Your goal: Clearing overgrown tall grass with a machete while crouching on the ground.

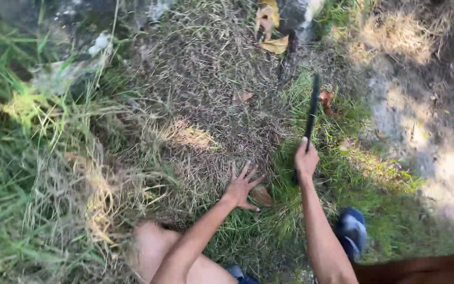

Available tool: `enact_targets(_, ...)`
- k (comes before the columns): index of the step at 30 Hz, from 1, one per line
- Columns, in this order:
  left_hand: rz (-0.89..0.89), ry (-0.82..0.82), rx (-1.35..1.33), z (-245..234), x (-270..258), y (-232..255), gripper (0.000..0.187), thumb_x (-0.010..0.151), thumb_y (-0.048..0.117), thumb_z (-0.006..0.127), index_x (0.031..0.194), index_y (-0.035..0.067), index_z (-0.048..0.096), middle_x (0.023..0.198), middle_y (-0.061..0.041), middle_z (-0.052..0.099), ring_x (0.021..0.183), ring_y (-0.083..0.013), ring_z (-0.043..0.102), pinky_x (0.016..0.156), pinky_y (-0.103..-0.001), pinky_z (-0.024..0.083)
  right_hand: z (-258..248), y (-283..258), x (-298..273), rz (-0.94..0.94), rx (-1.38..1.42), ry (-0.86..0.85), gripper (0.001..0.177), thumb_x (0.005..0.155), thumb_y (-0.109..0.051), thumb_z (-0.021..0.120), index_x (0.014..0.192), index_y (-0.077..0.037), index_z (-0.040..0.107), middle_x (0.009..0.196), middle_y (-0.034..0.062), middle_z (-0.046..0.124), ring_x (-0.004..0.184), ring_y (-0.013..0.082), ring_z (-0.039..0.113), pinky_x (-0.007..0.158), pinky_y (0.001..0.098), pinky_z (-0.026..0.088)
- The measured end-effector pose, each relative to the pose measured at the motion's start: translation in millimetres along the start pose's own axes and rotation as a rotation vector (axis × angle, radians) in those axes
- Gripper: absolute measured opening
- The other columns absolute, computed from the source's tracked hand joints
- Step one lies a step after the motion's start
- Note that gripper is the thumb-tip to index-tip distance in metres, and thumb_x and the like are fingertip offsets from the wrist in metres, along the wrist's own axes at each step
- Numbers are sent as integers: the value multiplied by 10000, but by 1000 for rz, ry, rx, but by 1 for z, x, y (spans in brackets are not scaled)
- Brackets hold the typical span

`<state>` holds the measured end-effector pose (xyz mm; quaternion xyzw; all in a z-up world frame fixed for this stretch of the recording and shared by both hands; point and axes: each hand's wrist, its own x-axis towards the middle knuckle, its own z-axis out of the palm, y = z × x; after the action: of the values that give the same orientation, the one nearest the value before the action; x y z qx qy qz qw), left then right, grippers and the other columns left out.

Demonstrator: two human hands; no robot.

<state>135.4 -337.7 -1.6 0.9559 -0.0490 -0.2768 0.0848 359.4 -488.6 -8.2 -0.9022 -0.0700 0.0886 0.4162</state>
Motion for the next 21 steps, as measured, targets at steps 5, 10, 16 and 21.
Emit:
enact_targets(5, 7, 37, -190, -9, 9, 0, 1377, 454, 954, 667, 1588, 247, 335, 1706, -128, 108, 1558, -427, -131, 1117, -816, -122, -30, 122, 24, 264, -131, 275, 573, 1108, -530, 486, 1077, -9, 721, 830, 196, 691, 732, 327, 638, 713, 499, 498)
enact_targets(10, -42, -38, -254, -36, 17, 9, 1383, 416, 949, 680, 1521, 148, 454, 1688, -138, 213, 1570, -397, -95, 1140, -794, -128, -35, 214, 39, 379, 156, 146, 543, 1086, -515, 514, 911, -15, 637, 687, 82, 571, 647, 179, 508, 625, 403, 433)
enact_targets(16, -220, -113, -342, -33, 48, 23, 1467, 406, 954, 710, 1538, 80, 388, 1669, -102, 284, 1593, -331, -1, 1199, -727, -114, -19, 234, 39, 338, 313, 56, 548, 1073, -445, 548, 708, -37, 521, 574, -11, 429, 564, 115, 394, 512, 368, 349)
enact_targets(21, -372, -191, -233, -31, 72, 66, 1517, 431, 959, 741, 1587, 89, 285, 1653, -160, 226, 1548, -380, -12, 1215, -632, -70, -18, 237, 53, 379, 457, 15, 555, 1074, -437, 566, 695, -36, 506, 600, -21, 381, 571, 105, 360, 505, 374, 317)
